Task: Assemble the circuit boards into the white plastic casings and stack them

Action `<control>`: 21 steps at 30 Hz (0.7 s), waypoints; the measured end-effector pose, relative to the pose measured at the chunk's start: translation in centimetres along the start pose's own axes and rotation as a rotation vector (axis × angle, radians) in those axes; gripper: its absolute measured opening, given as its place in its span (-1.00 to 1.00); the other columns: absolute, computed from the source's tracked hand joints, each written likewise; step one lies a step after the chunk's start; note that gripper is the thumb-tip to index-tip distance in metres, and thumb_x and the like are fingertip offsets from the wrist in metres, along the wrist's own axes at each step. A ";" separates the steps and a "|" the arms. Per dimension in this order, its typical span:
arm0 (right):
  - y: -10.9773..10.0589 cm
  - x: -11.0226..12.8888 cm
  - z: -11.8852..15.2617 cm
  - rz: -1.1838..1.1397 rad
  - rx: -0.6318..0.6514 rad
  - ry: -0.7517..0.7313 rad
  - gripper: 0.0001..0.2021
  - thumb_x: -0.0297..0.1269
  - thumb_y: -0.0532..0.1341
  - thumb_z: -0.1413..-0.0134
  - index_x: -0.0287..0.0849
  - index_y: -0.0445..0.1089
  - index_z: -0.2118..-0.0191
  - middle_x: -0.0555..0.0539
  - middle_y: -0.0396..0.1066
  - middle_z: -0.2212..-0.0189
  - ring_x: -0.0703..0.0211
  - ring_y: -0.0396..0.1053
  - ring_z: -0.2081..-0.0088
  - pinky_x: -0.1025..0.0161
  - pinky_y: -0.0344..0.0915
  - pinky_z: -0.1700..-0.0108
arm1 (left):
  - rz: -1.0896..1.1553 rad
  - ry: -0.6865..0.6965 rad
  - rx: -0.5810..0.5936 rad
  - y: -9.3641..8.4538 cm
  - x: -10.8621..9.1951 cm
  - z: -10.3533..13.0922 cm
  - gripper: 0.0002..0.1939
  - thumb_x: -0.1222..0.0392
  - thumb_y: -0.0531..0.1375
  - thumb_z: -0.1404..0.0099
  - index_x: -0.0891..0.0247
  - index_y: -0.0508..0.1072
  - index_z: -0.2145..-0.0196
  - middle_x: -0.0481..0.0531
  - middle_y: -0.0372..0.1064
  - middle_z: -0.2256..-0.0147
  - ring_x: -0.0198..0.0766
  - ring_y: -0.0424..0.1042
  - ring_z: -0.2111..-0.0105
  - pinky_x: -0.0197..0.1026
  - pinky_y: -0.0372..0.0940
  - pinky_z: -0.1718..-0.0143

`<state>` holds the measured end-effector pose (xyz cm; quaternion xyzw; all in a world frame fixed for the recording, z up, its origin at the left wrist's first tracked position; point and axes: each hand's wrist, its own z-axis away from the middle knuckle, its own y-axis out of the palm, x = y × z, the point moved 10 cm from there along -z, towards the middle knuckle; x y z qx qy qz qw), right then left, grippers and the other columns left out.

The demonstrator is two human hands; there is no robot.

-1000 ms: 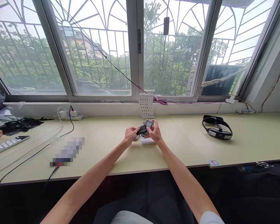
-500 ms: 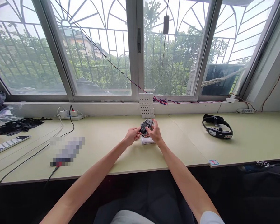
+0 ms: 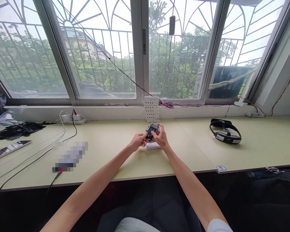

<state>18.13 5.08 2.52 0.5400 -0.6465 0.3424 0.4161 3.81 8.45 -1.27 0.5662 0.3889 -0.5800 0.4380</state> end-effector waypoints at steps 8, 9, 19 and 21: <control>-0.8 -0.3 -0.1 0.033 -0.064 0.016 -0.41 -0.10 0.29 0.00 -0.04 0.14 -0.15 -0.05 0.55 0.31 0.08 0.50 0.54 0.17 0.48 0.61 | -0.256 0.117 0.000 0.3 -1.3 0.6 -0.52 -0.19 0.24 -0.25 0.23 0.26 0.58 -0.02 0.32 0.72 -0.43 0.12 0.81 -0.32 0.00 0.74; -0.8 -0.3 -0.1 0.029 -0.063 0.018 -0.42 -0.10 0.28 -0.01 -0.04 0.14 -0.14 -0.05 0.54 0.33 0.08 0.50 0.55 0.17 0.48 0.62 | -0.304 0.143 -0.011 0.3 -1.5 0.7 -0.51 -0.19 0.23 -0.25 0.22 0.25 0.59 -0.03 0.30 0.73 -0.44 0.10 0.82 -0.32 -0.02 0.74; -1.0 -0.7 -0.4 -0.032 -0.073 0.021 -0.41 -0.09 0.31 0.04 -0.07 0.15 -0.11 -0.01 0.51 0.43 0.13 0.42 0.60 0.24 0.38 0.66 | -0.685 0.410 -0.235 -0.7 -4.4 1.3 -0.54 -0.18 0.25 -0.20 0.22 0.27 0.58 -0.07 0.31 0.64 -0.36 0.32 0.61 -0.32 0.10 0.57; -1.1 -0.8 -0.5 -0.043 -0.076 0.023 -0.40 -0.09 0.31 0.05 -0.07 0.15 -0.11 0.00 0.50 0.46 0.14 0.40 0.60 0.25 0.35 0.66 | -0.589 0.306 -0.165 -0.7 -3.3 0.7 -0.58 -0.20 0.28 -0.17 0.23 0.35 0.44 -0.06 0.38 0.57 -0.36 0.33 0.62 -0.31 0.12 0.58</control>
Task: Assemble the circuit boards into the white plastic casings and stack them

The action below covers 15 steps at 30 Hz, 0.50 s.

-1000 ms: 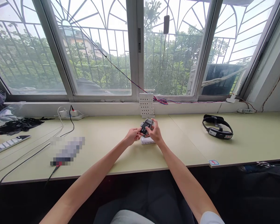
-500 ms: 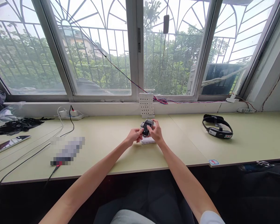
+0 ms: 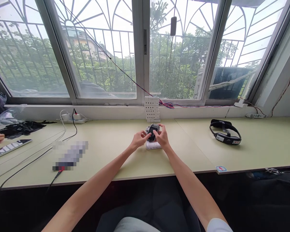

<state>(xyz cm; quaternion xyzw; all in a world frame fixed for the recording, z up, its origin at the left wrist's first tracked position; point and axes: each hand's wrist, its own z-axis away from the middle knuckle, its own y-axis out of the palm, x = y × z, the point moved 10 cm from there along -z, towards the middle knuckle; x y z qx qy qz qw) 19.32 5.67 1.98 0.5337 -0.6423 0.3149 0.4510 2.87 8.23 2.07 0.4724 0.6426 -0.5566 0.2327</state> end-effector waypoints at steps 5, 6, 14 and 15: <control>0.1 0.1 0.1 -0.017 -0.001 0.011 -0.43 -0.08 0.31 0.04 -0.07 0.17 -0.09 0.02 0.48 0.50 0.18 0.37 0.61 0.29 0.29 0.61 | 0.390 -0.107 0.339 3.4 0.5 0.7 -0.49 -0.22 0.31 -0.15 0.28 0.35 0.23 0.05 0.49 0.43 -0.35 0.40 0.60 -0.29 0.23 0.58; 0.0 0.2 0.2 -0.012 -0.007 0.013 -0.43 -0.07 0.32 0.05 -0.08 0.17 -0.08 0.03 0.48 0.50 0.19 0.36 0.61 0.30 0.28 0.61 | 0.426 -0.096 0.363 3.6 0.3 0.8 -0.47 -0.22 0.33 -0.14 0.30 0.35 0.22 0.07 0.49 0.43 -0.35 0.40 0.59 -0.28 0.24 0.57; -0.1 0.1 0.2 0.021 -0.022 0.058 -0.37 -0.01 0.38 0.12 -0.12 0.21 -0.05 0.02 0.45 0.51 0.22 0.31 0.58 0.33 0.18 0.60 | 0.478 -0.054 0.371 4.1 0.4 0.6 -0.42 -0.22 0.40 -0.04 0.32 0.35 0.26 0.07 0.49 0.50 -0.37 0.37 0.60 -0.29 0.24 0.57; -0.1 0.1 0.2 0.019 -0.021 0.060 -0.38 -0.02 0.37 0.12 -0.12 0.21 -0.05 0.02 0.45 0.51 0.23 0.30 0.58 0.34 0.17 0.60 | 0.477 -0.052 0.364 4.0 0.4 0.6 -0.42 -0.22 0.40 -0.03 0.32 0.36 0.27 0.07 0.49 0.51 -0.37 0.37 0.61 -0.29 0.24 0.57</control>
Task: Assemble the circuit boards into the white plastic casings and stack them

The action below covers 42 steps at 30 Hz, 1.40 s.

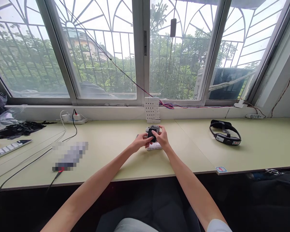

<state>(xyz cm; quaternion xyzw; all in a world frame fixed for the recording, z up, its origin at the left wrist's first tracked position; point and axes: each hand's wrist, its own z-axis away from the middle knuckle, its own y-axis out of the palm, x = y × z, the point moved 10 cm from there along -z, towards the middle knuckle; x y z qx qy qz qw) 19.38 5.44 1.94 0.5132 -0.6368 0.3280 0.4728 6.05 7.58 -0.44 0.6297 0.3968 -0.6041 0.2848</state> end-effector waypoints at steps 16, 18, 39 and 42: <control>0.5 -0.6 -0.1 -0.051 0.045 0.049 -0.47 -0.04 0.33 0.11 -0.12 0.26 0.02 0.03 0.43 0.50 0.23 0.30 0.55 0.31 0.20 0.55 | 0.017 -0.038 -0.093 -0.5 -0.3 0.3 -0.49 -0.23 0.38 -0.06 0.29 0.35 0.45 0.01 0.41 0.62 -0.43 0.25 0.71 -0.32 0.10 0.65; 0.5 -0.7 -0.1 -0.051 0.048 0.052 -0.47 -0.04 0.33 0.11 -0.13 0.27 0.02 0.02 0.43 0.50 0.22 0.31 0.55 0.31 0.20 0.55 | 0.013 -0.043 -0.096 -0.5 -0.3 0.3 -0.48 -0.23 0.38 -0.05 0.29 0.35 0.45 0.01 0.41 0.62 -0.43 0.25 0.71 -0.32 0.10 0.65; 0.2 -0.2 0.3 -0.097 0.009 0.093 -0.52 -0.09 0.31 0.11 -0.12 0.28 0.04 -0.03 0.50 0.45 0.12 0.42 0.51 0.23 0.34 0.49 | 0.063 0.063 0.079 0.9 -1.3 0.7 -0.46 -0.16 0.45 0.03 0.32 0.37 0.35 0.02 0.44 0.52 -0.39 0.32 0.61 -0.29 0.14 0.59; 0.0 -0.1 0.3 -0.078 0.003 0.095 -0.54 -0.09 0.31 0.09 -0.12 0.28 0.05 -0.02 0.49 0.46 0.13 0.41 0.51 0.24 0.32 0.49 | 0.063 0.061 0.070 0.9 -1.4 0.7 -0.46 -0.17 0.44 0.02 0.32 0.37 0.35 0.02 0.44 0.53 -0.40 0.32 0.61 -0.29 0.14 0.59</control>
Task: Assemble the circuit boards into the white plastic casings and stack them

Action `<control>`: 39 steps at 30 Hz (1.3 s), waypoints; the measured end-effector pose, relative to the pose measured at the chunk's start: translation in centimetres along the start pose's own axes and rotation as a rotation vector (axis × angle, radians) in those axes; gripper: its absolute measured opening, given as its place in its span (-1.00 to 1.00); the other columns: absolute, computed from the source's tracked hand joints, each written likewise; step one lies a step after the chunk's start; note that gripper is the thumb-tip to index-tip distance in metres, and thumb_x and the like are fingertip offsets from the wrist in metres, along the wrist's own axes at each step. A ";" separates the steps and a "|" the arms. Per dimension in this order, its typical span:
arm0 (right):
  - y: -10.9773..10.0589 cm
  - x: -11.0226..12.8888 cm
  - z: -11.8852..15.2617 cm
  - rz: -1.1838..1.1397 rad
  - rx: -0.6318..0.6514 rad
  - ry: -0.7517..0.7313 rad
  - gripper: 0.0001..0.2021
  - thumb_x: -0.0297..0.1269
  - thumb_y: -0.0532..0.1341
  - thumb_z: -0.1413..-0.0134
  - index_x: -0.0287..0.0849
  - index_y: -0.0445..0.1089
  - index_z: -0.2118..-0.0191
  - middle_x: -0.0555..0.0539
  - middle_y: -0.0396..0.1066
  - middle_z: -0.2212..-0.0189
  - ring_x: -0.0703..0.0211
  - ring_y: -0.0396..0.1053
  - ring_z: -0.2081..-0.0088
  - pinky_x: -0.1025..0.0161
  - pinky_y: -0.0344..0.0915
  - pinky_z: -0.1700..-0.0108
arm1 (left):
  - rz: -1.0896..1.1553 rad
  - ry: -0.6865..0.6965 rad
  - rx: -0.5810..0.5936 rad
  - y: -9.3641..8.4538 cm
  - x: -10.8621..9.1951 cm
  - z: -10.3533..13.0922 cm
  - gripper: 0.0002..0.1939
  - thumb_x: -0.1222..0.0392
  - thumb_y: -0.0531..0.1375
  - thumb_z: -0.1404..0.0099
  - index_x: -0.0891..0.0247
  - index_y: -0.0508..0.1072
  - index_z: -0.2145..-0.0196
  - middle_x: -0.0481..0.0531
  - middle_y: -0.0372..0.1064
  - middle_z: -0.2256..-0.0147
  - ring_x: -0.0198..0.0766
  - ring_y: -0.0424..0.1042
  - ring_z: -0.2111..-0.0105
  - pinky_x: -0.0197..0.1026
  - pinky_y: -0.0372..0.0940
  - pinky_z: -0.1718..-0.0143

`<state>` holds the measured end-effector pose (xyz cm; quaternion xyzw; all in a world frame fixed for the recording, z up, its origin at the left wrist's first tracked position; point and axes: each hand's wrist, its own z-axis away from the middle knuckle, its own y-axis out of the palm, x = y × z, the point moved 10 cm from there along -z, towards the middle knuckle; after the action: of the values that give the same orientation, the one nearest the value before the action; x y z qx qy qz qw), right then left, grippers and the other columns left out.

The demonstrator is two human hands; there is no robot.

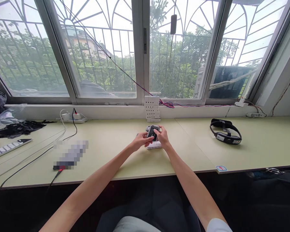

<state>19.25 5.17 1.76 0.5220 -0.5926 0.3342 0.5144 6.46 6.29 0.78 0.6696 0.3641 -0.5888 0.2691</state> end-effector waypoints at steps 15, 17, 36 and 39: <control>-0.1 -0.2 -0.2 0.047 -0.010 -0.025 -0.57 -0.05 0.31 0.08 -0.12 0.26 0.10 0.01 0.45 0.52 0.18 0.34 0.55 0.29 0.24 0.55 | -0.030 -0.020 -0.092 -1.2 0.8 -0.3 -0.48 -0.18 0.43 -0.02 0.31 0.39 0.35 0.00 0.43 0.58 -0.42 0.27 0.67 -0.32 0.12 0.63; -0.1 -0.3 -0.2 0.047 -0.011 -0.022 -0.55 -0.04 0.32 0.09 -0.12 0.26 0.10 0.01 0.45 0.51 0.18 0.34 0.55 0.29 0.24 0.55 | -0.035 -0.021 -0.098 -1.2 0.7 -0.2 -0.49 -0.18 0.42 -0.02 0.31 0.40 0.35 0.00 0.42 0.57 -0.42 0.27 0.67 -0.32 0.11 0.63; 0.5 -1.7 -0.6 -0.097 0.045 0.101 -0.58 -0.19 0.40 0.08 -0.14 0.25 0.14 0.07 0.41 0.60 0.21 0.35 0.61 0.27 0.32 0.55 | 0.044 -0.050 -0.412 -4.4 -0.1 0.3 -0.55 -0.21 0.29 -0.17 0.22 0.29 0.45 -0.16 0.13 0.70 -0.46 0.09 0.74 -0.33 -0.05 0.69; 1.1 -1.4 -0.2 -0.110 0.093 0.101 -0.56 -0.21 0.40 0.09 -0.14 0.25 0.11 0.04 0.46 0.54 0.21 0.38 0.59 0.27 0.35 0.52 | 0.046 -0.051 -0.432 -4.5 0.0 0.3 -0.56 -0.19 0.28 -0.19 0.23 0.29 0.46 -0.16 0.14 0.68 -0.46 0.09 0.75 -0.33 -0.05 0.71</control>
<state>18.18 6.01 0.65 0.5597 -0.5204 0.3585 0.5361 2.63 8.73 1.09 0.5895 0.4595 -0.5076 0.4287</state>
